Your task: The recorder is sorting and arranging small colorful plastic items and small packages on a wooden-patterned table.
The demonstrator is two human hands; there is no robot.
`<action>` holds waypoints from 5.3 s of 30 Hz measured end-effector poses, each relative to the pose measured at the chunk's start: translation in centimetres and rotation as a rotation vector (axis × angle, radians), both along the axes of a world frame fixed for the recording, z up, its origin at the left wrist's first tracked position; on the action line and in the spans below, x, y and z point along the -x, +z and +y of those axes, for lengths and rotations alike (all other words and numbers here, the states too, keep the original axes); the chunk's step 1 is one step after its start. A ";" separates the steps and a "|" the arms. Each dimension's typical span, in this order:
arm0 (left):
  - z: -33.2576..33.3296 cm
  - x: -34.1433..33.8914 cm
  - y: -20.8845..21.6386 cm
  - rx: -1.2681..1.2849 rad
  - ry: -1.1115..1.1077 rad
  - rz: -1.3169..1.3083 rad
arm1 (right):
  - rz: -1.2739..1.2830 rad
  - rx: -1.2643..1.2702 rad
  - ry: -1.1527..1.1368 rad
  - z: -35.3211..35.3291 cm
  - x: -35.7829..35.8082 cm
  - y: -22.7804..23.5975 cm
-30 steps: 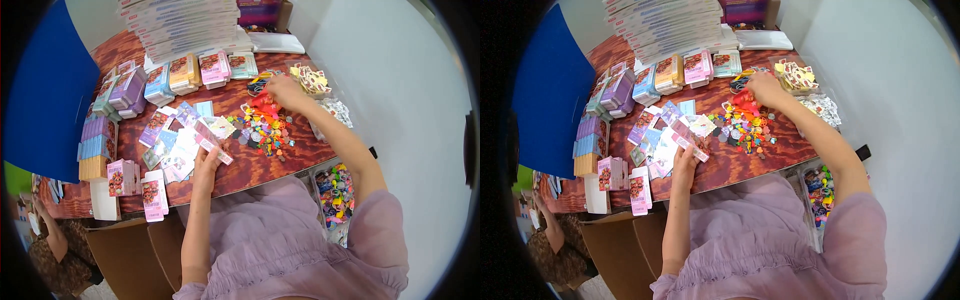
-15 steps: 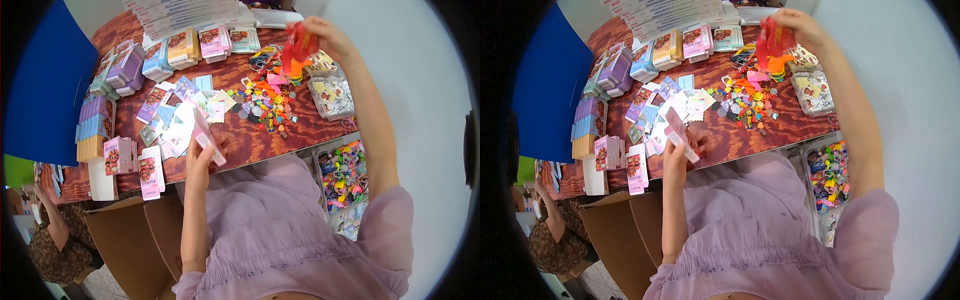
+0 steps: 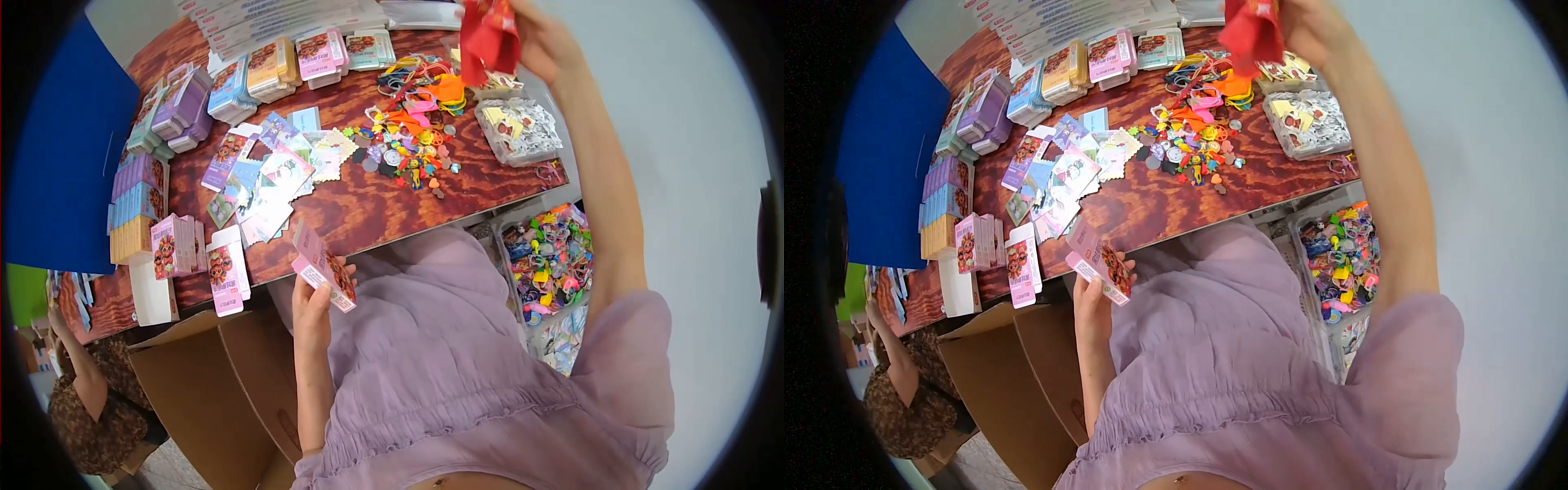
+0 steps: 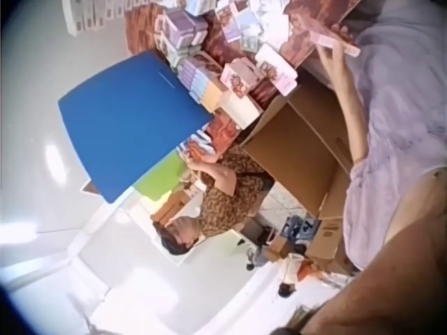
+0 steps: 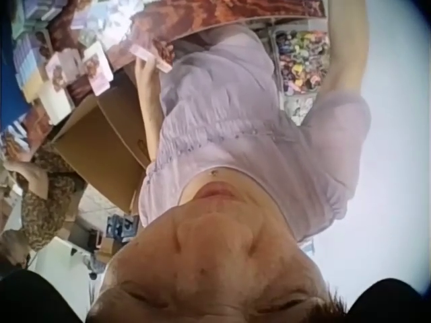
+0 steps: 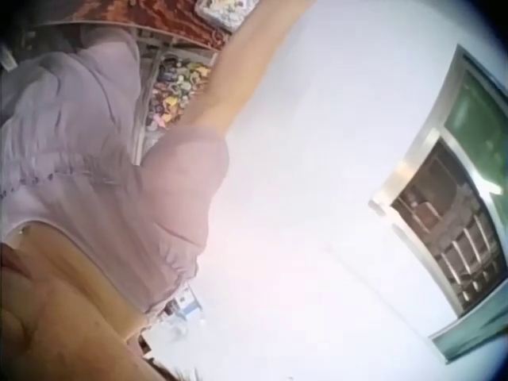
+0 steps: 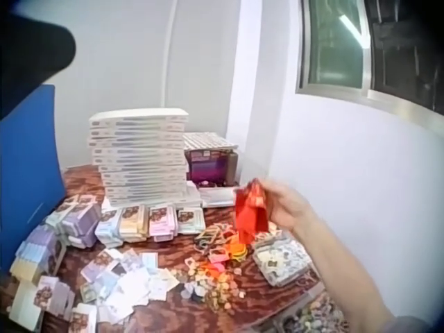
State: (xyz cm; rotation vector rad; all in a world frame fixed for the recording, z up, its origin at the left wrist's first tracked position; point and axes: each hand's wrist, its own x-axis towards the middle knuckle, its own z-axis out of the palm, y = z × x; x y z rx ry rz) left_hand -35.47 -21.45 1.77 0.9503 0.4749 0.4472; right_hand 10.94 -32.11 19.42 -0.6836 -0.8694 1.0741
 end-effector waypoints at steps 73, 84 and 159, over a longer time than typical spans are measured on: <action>0.9 6.1 1.3 -0.416 0.267 0.237 | -1.506 0.739 -0.384 20.2 20.9 -15.1; 1.9 3.1 3.4 -0.941 0.440 0.562 | -0.387 0.420 -0.366 7.1 25.4 -6.7; -1.3 -3.5 4.6 -1.098 0.022 0.533 | -1.071 0.497 -0.274 1.2 26.1 -8.8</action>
